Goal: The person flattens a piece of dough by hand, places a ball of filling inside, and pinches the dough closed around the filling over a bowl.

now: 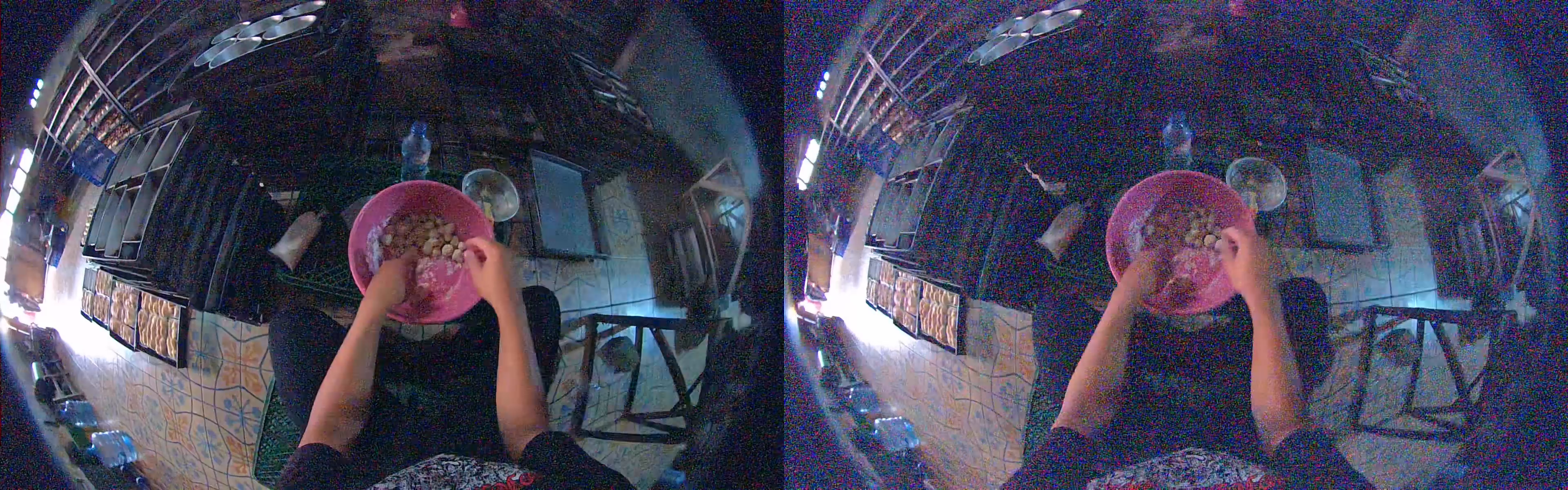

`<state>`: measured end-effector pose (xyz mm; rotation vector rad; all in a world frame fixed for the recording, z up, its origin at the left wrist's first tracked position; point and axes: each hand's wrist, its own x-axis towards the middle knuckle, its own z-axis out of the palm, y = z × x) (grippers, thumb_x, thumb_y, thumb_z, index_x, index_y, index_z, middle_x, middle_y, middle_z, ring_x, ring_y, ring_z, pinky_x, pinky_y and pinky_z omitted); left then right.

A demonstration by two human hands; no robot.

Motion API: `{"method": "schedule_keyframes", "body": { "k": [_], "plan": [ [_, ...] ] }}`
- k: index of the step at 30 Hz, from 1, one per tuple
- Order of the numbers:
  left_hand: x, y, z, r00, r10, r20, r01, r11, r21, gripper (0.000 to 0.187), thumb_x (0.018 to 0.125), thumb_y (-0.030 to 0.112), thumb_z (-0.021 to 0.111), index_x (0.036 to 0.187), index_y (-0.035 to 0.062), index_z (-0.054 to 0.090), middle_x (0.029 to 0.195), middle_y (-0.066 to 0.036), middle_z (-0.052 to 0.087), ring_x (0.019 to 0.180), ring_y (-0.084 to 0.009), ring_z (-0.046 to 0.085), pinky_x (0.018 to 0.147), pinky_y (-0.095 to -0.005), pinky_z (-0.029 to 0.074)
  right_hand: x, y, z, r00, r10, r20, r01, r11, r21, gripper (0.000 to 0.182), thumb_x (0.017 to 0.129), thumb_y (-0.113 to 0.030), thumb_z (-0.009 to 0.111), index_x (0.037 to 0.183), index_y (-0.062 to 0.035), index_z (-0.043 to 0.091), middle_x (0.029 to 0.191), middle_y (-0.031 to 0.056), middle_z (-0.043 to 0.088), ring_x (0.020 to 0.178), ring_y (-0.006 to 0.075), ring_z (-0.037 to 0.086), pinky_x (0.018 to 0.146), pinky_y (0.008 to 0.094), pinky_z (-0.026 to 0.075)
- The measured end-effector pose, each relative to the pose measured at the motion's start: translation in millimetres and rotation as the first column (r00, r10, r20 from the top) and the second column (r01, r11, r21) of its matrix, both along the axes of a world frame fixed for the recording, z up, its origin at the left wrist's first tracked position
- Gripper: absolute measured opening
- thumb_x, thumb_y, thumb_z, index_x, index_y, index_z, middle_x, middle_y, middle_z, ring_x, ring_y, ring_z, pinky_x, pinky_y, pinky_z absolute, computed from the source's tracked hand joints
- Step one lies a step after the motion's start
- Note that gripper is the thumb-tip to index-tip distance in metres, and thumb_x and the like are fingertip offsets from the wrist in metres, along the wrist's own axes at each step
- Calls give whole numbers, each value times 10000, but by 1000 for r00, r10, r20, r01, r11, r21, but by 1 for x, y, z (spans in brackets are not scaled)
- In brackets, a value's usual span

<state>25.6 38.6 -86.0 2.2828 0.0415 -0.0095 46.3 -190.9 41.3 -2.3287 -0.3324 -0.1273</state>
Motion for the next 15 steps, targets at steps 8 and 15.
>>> {"method": "schedule_keyframes", "body": {
  "k": [8, 15],
  "plan": [
    [-23, -5, 86, 970, -211, -122, 188, 967, -174, 294, 954, 237, 651, 1176, 50, 697, 1023, -163, 740, 914, -196, 687, 854, -366, 523, -4, 6, -34, 849, 517, 110, -520, 854, -1, 394, 830, -134, 768, 1206, -57, 679, 1213, 145, 684, 1146, 298, 645, 1003, 383, 502],
    [-18, -9, 84, 949, -231, -216, 150, 930, -337, 302, 963, 210, 642, 1172, -3, 686, 984, -86, 743, 863, -157, 654, 820, -342, 537, -6, 6, -33, 860, 502, 91, -508, 860, 47, 330, 825, -173, 772, 1119, -39, 704, 1115, 147, 704, 1101, 315, 654, 962, 392, 523]
  ]
}}
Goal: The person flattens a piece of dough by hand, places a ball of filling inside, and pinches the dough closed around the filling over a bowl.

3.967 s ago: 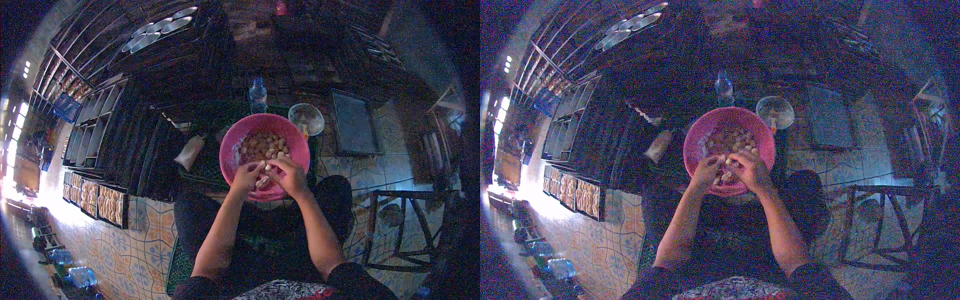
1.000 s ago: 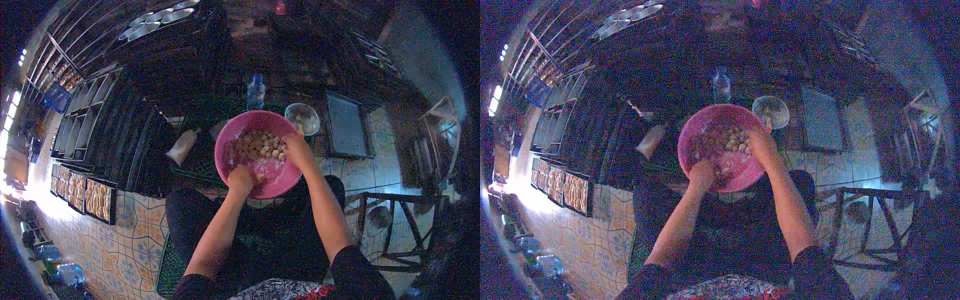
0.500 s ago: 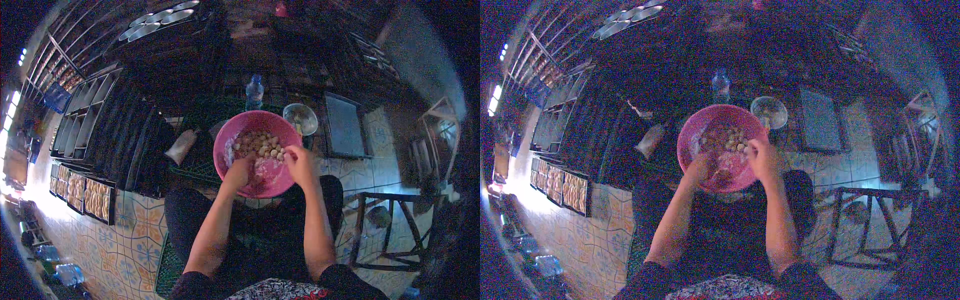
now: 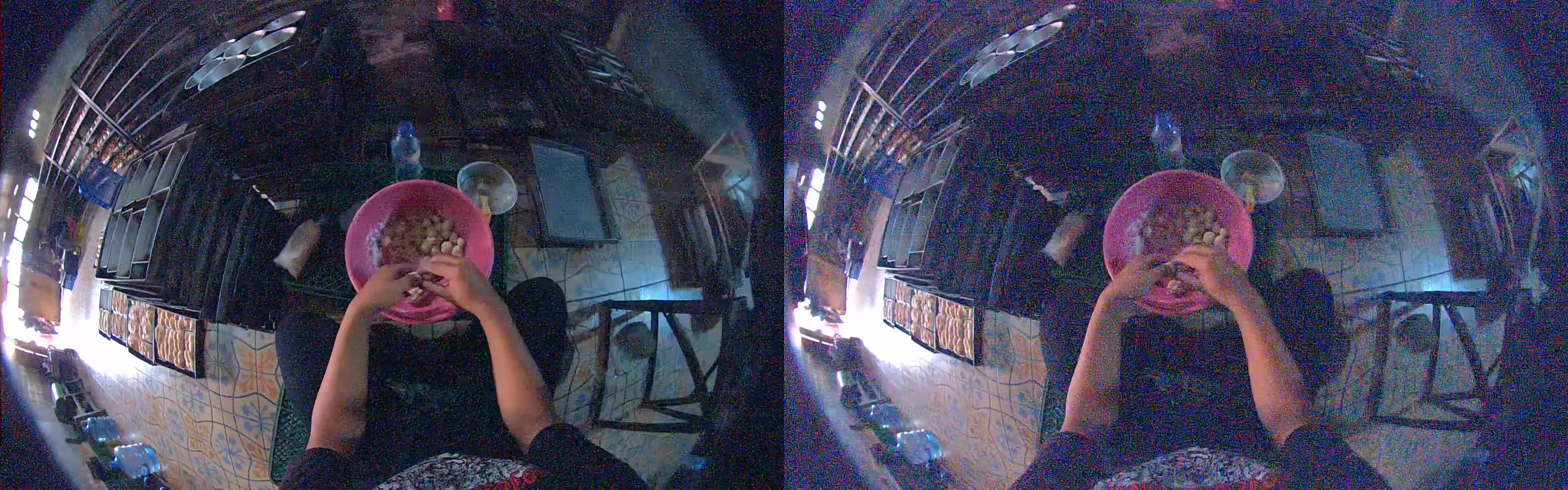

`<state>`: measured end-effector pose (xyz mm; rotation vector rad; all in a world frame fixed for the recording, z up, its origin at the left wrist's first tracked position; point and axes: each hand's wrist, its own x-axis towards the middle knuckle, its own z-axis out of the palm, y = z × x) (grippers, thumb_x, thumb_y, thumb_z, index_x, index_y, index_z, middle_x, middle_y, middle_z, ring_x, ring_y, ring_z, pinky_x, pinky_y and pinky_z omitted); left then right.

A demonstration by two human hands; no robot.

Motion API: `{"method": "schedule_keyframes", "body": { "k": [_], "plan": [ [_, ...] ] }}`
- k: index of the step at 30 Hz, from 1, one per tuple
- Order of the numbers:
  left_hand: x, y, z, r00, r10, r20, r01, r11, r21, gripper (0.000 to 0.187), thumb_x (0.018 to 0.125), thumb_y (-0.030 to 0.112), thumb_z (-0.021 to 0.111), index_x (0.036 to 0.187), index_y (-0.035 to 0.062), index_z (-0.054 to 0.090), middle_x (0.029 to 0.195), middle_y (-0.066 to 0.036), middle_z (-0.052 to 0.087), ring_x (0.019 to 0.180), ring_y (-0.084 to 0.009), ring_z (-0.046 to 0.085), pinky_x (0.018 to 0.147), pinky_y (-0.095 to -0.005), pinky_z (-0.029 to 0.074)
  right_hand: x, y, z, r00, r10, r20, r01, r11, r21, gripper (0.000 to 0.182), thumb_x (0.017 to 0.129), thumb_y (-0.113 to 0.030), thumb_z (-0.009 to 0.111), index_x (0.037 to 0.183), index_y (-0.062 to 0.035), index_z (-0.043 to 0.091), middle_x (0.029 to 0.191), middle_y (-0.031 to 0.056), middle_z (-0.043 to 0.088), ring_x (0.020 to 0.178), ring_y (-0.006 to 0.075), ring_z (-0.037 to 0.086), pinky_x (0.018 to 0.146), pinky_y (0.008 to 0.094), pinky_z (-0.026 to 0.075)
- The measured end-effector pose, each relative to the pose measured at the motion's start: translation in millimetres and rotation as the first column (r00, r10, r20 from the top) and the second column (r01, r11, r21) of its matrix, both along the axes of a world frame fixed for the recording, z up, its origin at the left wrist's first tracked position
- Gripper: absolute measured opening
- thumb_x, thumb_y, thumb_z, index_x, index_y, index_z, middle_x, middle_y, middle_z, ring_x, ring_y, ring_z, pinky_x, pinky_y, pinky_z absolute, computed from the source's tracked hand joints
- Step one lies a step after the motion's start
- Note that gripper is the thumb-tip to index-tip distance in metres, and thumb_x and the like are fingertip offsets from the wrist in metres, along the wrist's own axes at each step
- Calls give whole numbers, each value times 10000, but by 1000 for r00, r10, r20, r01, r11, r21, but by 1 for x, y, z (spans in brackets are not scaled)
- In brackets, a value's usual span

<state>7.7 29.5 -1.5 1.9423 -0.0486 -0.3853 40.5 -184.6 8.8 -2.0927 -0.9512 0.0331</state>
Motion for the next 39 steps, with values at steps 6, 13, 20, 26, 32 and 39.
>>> {"method": "schedule_keyframes", "body": {
  "k": [6, 13, 20, 26, 32, 39],
  "plan": [
    [-7, -1, 12, 980, 132, -151, -162, 963, -213, 269, 959, 164, 658, 1155, -18, 693, 952, -68, 724, 832, -118, 648, 733, -297, 540, 2, 9, -10, 1000, -30, -7, 29, 992, -126, 394, 800, -224, 775, 1142, -46, 691, 1179, 153, 681, 1129, 318, 638, 1004, 427, 486],
    [5, 4, 7, 978, 182, -102, -202, 950, -238, 288, 929, 222, 714, 1105, -6, 704, 935, -64, 725, 846, -120, 653, 768, -282, 529, -2, 16, 25, 971, -143, -192, 162, 983, 86, 464, 747, -261, 830, 1155, -96, 681, 1126, 102, 683, 1128, 294, 619, 998, 439, 454],
    [4, 6, -4, 985, 163, -64, -173, 965, -199, 316, 895, 257, 752, 1083, 5, 725, 895, -57, 730, 843, -122, 652, 765, -294, 525, -3, 13, 14, 993, -53, 105, 48, 998, 50, 388, 770, -99, 807, 1143, -79, 705, 1088, 122, 696, 1044, 287, 677, 883, 379, 549],
    [2, 1, 18, 973, 225, 52, -227, 973, 33, 285, 890, 243, 746, 1044, 3, 741, 876, -54, 733, 794, -114, 632, 734, -304, 521, -1, 17, -4, 960, -109, 256, 118, 993, -21, 341, 786, -136, 792, 1105, -43, 716, 1020, 142, 712, 967, 315, 700, 840, 393, 565],
    [0, 11, 26, 982, 186, 33, -185, 982, -36, 287, 885, 233, 745, 1045, -5, 741, 851, -52, 732, 771, -111, 625, 728, -300, 518, 1, 21, -3, 985, -126, 121, 118, 990, 73, 310, 788, -185, 793, 1038, -15, 726, 1023, 156, 717, 973, 314, 703, 857, 388, 558],
    [-3, 11, 13, 897, 311, 314, -354, 931, 88, 280, 847, 217, 736, 1011, -10, 736, 873, -151, 745, 775, -261, 699, 755, -360, 537, 1, 5, 12, 958, -227, 173, 206, 970, 130, 283, 799, -174, 792, 998, 10, 711, 975, 135, 727, 909, 240, 711, 831, 326, 545]
  ]
}}
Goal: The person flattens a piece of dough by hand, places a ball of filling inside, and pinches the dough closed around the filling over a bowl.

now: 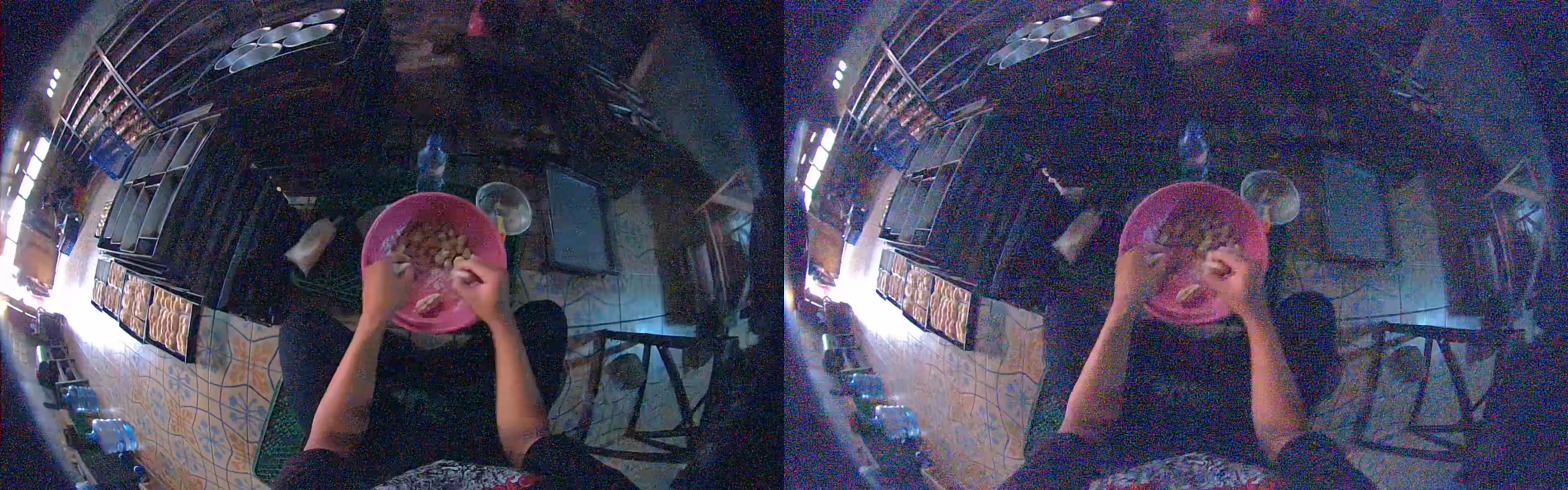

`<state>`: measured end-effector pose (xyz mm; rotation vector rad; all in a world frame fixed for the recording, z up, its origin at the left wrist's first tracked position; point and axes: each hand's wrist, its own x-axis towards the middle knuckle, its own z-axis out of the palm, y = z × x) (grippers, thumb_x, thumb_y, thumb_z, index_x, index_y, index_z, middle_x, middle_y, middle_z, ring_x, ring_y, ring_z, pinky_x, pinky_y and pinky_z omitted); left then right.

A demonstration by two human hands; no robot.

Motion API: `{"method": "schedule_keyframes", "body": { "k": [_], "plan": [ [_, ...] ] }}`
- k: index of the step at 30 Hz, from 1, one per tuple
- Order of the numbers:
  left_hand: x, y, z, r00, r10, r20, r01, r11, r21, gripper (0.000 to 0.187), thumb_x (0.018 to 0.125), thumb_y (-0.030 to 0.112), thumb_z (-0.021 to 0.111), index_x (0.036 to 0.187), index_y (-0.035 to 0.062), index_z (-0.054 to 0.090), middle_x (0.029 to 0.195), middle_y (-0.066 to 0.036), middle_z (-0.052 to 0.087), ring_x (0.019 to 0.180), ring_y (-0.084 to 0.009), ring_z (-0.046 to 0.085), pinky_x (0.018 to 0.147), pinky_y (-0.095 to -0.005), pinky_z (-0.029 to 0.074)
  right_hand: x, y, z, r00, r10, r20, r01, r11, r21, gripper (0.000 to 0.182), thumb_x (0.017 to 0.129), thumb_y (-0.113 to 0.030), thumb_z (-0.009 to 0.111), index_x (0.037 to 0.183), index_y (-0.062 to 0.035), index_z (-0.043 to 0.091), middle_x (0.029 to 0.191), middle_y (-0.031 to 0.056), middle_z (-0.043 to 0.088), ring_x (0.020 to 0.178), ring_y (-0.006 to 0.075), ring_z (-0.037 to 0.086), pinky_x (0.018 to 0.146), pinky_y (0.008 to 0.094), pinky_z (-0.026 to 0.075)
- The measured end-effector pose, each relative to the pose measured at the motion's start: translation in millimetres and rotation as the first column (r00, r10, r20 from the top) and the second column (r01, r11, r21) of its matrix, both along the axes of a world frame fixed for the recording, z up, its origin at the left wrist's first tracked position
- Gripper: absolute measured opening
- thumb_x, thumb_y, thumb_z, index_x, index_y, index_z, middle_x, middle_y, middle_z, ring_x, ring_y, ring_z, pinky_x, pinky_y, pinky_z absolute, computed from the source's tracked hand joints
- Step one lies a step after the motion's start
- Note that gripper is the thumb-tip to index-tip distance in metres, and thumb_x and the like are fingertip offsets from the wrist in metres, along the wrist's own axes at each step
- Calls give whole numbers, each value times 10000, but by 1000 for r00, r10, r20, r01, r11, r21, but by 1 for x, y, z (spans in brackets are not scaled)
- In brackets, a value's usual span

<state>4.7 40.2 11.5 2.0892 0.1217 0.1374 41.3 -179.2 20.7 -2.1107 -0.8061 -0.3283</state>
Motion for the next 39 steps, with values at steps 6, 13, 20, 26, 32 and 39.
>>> {"method": "schedule_keyframes", "body": {
  "k": [6, 13, 20, 26, 32, 39],
  "plan": [
    [-2, -14, -48, 983, -184, -8, 156, 811, 564, 313, 786, 239, 771, 974, -6, 724, 892, -223, 717, 893, -451, 682, 789, -470, 544, 4, -5, -4, 828, 6, -560, 179, 945, 275, 302, 866, -173, 783, 1101, 2, 711, 1007, 70, 731, 942, 131, 662, 862, 304, 523],
    [-1, -18, 6, 966, -170, -195, 196, 973, 123, 297, 898, 259, 693, 1021, -9, 730, 1002, -214, 725, 949, -296, 703, 851, -394, 547, -2, 11, -9, 877, -53, -478, 150, 974, 167, 275, 823, -239, 811, 1018, -55, 754, 991, 101, 734, 993, 253, 675, 935, 375, 496],
    [1, -12, 0, 981, -193, -33, 183, 963, -197, 299, 877, 169, 746, 1128, 13, 705, 1050, -125, 740, 948, -178, 684, 860, -324, 526, -3, 14, -22, 893, -17, -450, 38, 999, 39, 356, 741, -233, 848, 1026, -63, 720, 1084, 105, 713, 1059, 281, 664, 949, 391, 495],
    [4, -8, -7, 999, -37, -31, 26, 951, -308, 247, 862, 211, 776, 998, 12, 719, 949, -96, 730, 868, -154, 671, 810, -317, 525, -9, 23, 2, 989, 48, -137, -40, 997, 63, 331, 769, -190, 815, 1062, -71, 720, 1059, 118, 701, 1055, 304, 660, 937, 391, 501],
    [1, -4, -4, 985, -161, -59, 130, 927, -352, 303, 877, 267, 771, 1016, 2, 719, 927, -83, 723, 864, -135, 656, 808, -317, 522, -12, 17, 11, 976, 16, -218, 2, 997, 82, 257, 825, -166, 766, 1039, -31, 724, 1027, 145, 695, 1020, 320, 667, 925, 384, 507],
    [2, -4, -3, 990, -131, -43, 122, 978, -169, 286, 923, 240, 716, 1066, -7, 716, 998, -116, 727, 925, -211, 680, 846, -342, 517, -11, 17, 16, 937, 86, -338, -22, 981, 191, 242, 867, -163, 747, 1068, -31, 717, 1055, 114, 709, 1021, 257, 677, 923, 365, 507]
  ]
}}
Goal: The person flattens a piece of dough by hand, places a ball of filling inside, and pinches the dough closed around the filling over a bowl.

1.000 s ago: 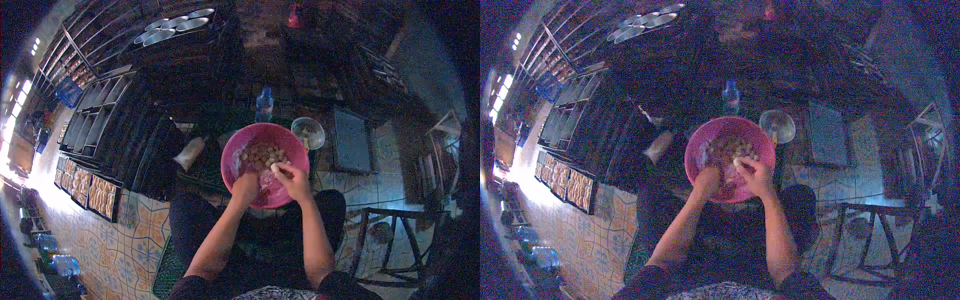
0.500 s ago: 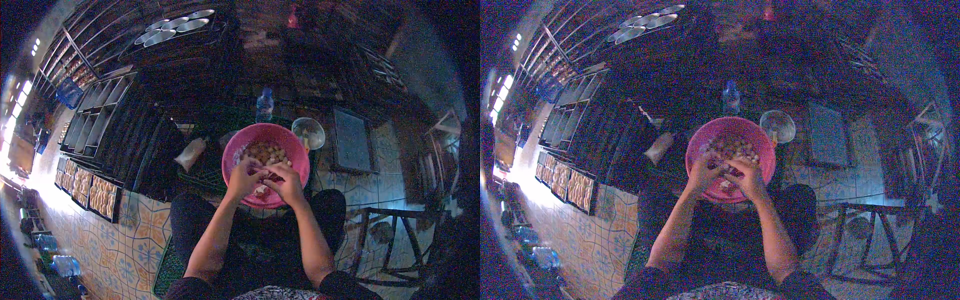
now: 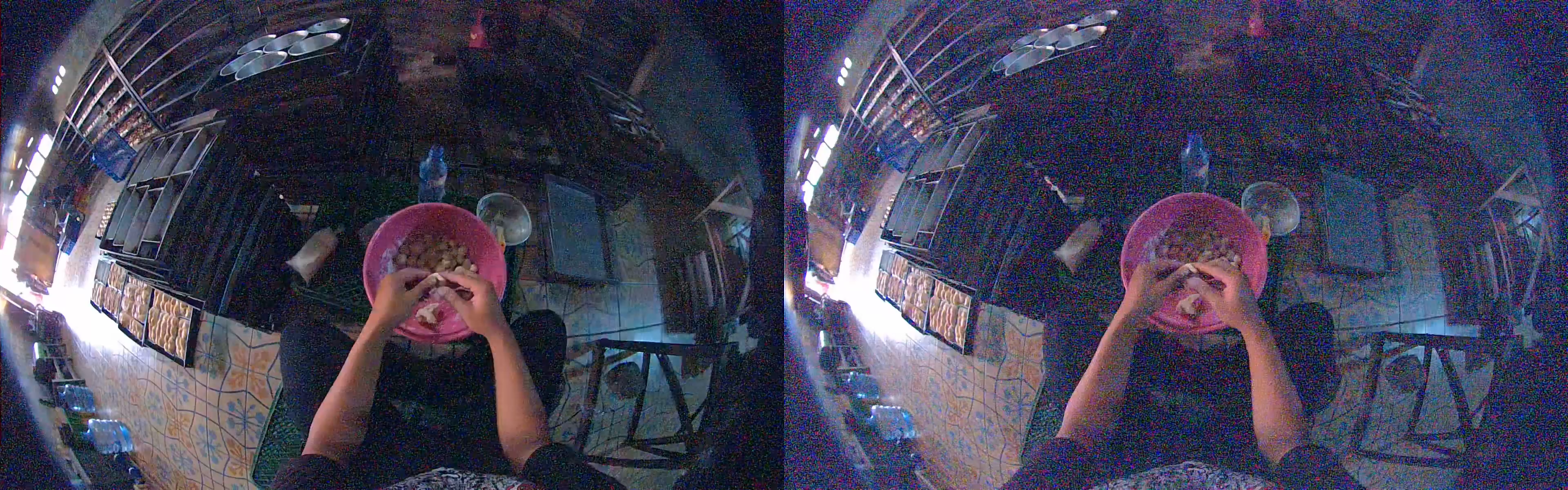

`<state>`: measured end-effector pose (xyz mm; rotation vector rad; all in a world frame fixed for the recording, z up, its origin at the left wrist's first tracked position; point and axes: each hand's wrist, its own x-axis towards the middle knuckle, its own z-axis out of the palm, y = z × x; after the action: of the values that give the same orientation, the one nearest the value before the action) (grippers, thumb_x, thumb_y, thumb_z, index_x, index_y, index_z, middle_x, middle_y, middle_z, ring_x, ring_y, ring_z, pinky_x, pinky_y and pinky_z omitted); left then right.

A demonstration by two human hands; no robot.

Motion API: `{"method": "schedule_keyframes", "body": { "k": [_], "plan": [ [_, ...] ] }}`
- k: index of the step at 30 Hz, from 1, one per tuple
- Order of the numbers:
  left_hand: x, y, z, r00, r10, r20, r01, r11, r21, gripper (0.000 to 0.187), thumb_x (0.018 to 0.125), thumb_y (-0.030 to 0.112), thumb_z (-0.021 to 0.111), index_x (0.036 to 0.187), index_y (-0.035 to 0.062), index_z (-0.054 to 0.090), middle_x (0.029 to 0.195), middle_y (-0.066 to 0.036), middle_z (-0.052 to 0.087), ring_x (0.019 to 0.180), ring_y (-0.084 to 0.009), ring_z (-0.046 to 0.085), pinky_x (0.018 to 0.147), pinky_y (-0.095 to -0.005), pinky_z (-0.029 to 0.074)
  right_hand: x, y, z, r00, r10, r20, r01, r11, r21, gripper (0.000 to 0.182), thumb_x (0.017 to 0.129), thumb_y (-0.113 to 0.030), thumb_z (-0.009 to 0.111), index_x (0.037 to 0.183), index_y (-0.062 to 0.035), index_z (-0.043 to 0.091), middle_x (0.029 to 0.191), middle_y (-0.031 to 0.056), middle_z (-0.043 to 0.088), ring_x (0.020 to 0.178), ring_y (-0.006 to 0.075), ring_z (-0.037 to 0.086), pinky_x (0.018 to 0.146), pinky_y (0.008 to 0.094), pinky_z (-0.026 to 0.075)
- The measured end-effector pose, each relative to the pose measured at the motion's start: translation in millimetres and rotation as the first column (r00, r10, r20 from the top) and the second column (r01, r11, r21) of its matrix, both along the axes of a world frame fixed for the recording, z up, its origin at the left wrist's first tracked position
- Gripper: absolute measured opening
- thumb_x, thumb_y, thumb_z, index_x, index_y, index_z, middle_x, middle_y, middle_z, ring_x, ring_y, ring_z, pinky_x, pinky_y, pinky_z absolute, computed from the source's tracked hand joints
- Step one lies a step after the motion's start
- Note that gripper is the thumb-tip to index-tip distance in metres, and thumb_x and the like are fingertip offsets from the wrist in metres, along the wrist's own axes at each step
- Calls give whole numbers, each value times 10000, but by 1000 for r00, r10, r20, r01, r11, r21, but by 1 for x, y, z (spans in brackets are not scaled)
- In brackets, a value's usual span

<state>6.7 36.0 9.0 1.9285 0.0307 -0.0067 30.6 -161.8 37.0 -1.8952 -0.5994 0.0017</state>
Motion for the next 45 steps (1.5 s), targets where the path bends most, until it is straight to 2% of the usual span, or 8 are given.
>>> {"method": "schedule_keyframes", "body": {
  "k": [4, 10, 18, 23, 28, 37, 41, 45],
  "plan": [
    [-4, -2, 3, 997, -58, 54, 61, 996, -66, 258, 946, 200, 682, 1100, -6, 695, 1012, -96, 710, 939, -200, 664, 857, -336, 511, 2, 9, -15, 957, -105, -271, 184, 941, 284, 281, 861, -162, 764, 1117, -58, 719, 1123, 90, 695, 1051, 242, 666, 960, 366, 498],
    [1, -2, -21, 988, -71, 134, 91, 984, -150, 226, 984, 188, 629, 1104, -2, 654, 1032, -102, 693, 956, -181, 639, 859, -329, 497, 7, 2, 0, 990, -17, 143, 9, 998, 56, 193, 843, -134, 766, 1017, -55, 735, 1113, 94, 701, 1039, 251, 674, 930, 367, 519],
    [1, -25, -6, 906, 330, 265, -336, 942, -23, 216, 898, 173, 732, 1038, 13, 694, 969, -124, 721, 899, -254, 700, 804, -349, 534, -1, 11, -14, 970, -208, 124, 208, 978, 11, 237, 862, -110, 747, 1080, -22, 717, 971, 119, 733, 925, 252, 701, 844, 351, 523],
    [1, -24, -15, 945, 173, 277, -160, 985, -70, 215, 847, 138, 770, 1030, 30, 738, 996, -146, 730, 909, -275, 716, 800, -356, 549, -3, 18, -41, 923, -383, 24, 382, 923, 37, 243, 894, -174, 745, 1094, -38, 722, 919, 82, 740, 857, 181, 699, 795, 315, 527],
    [-3, -23, 7, 936, 99, 337, -152, 979, 134, 223, 825, 94, 774, 1041, 43, 751, 1005, -137, 733, 908, -271, 716, 818, -353, 550, 7, 12, -52, 858, -67, -509, 297, 874, 385, 223, 923, -188, 724, 1119, -83, 702, 908, 7, 708, 762, 99, 654, 681, 233, 514],
    [0, -29, 9, 823, 290, 490, -361, 931, 55, 291, 850, 108, 747, 1138, 71, 728, 1089, -133, 729, 981, -248, 703, 889, -363, 553, 8, 9, -52, 792, 55, -608, 337, 791, 511, 282, 955, -223, 678, 1207, -126, 596, 1054, 5, 677, 815, 88, 644, 630, 221, 511],
    [4, -23, -8, 940, 58, 337, -64, 998, 6, 365, 796, 6, 742, 1155, 66, 712, 1132, -135, 706, 1031, -269, 690, 898, -356, 555, 9, 13, -60, 836, 63, -545, 324, 745, 583, 291, 953, -227, 682, 1215, -141, 590, 1057, 8, 671, 829, 84, 644, 637, 225, 513],
    [-1, -23, 11, 921, 33, 389, -81, 991, 107, 353, 778, -3, 745, 1125, 59, 716, 1101, -115, 719, 1034, -267, 695, 894, -355, 559, 2, 12, -36, 749, 146, -647, 347, 745, 570, 356, 900, -196, 697, 1222, -84, 595, 1174, 38, 631, 1078, 173, 605, 962, 341, 470]
  ]
}}
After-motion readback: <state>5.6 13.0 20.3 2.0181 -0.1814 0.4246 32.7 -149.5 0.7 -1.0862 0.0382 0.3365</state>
